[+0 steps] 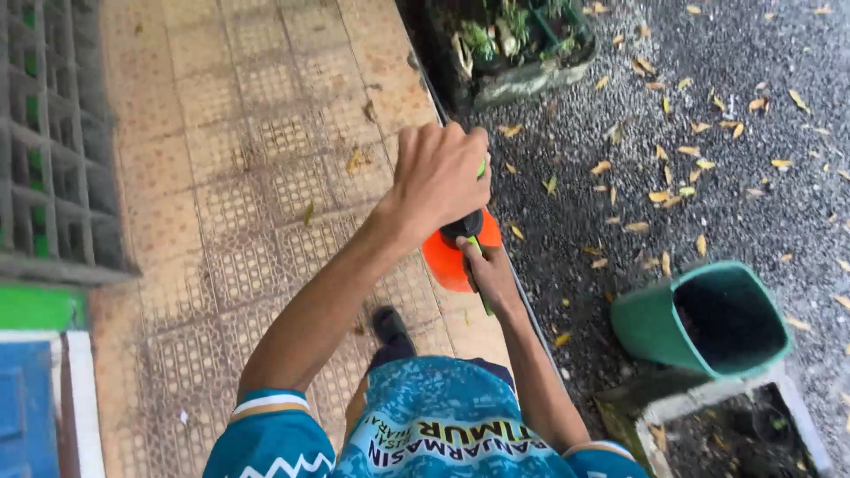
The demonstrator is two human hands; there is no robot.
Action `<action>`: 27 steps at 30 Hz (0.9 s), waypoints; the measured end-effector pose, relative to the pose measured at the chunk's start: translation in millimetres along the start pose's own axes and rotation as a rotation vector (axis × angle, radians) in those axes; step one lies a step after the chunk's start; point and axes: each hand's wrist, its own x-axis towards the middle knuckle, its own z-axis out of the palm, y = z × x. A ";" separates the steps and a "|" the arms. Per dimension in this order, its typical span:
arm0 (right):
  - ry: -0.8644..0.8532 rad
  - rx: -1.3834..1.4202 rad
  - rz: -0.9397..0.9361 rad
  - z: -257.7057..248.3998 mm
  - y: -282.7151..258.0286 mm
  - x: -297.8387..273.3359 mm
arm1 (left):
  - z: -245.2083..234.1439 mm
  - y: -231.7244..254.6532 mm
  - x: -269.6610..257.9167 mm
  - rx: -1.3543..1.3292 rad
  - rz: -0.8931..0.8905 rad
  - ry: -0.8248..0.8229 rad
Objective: Using a manual pressure sprayer to water a variety of potted plants in an outdoor setting.
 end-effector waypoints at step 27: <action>0.031 -0.039 0.077 -36.6 -90.3 388.3 | 197.1 -218.0 318.3 -0.003 -0.087 -0.247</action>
